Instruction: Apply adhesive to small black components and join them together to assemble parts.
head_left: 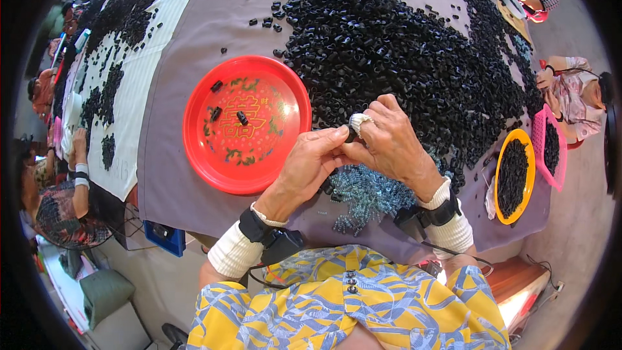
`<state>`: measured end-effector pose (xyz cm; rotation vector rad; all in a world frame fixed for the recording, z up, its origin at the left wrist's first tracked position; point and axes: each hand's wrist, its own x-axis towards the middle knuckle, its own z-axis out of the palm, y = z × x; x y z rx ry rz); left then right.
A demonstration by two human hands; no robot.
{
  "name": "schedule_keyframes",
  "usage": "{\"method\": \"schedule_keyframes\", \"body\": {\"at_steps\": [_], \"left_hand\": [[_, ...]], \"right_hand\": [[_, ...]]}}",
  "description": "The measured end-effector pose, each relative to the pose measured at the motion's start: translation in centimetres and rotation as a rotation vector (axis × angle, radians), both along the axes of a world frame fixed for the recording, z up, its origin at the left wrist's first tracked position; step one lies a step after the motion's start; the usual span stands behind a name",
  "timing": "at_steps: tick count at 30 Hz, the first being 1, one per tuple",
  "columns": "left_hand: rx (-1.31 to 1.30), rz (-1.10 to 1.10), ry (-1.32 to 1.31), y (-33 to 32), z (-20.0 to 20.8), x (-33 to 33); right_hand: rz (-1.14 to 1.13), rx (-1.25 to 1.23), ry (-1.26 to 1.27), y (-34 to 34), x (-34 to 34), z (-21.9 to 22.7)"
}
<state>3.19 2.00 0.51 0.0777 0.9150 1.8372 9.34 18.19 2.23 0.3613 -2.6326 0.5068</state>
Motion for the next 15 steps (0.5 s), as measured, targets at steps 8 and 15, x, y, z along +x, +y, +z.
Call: {"method": "schedule_keyframes", "body": {"at_steps": [8, 15], "left_hand": [[-0.205, -0.057, 0.39, -1.6, -0.2, -1.1], [-0.562, 0.311, 0.56, -7.5, -0.8, -4.6]], "right_hand": [[0.02, -0.012, -0.148, -0.1, -0.1, -0.1], [-0.068, -0.049, -0.196, 1.1, 0.7, -1.2]]}}
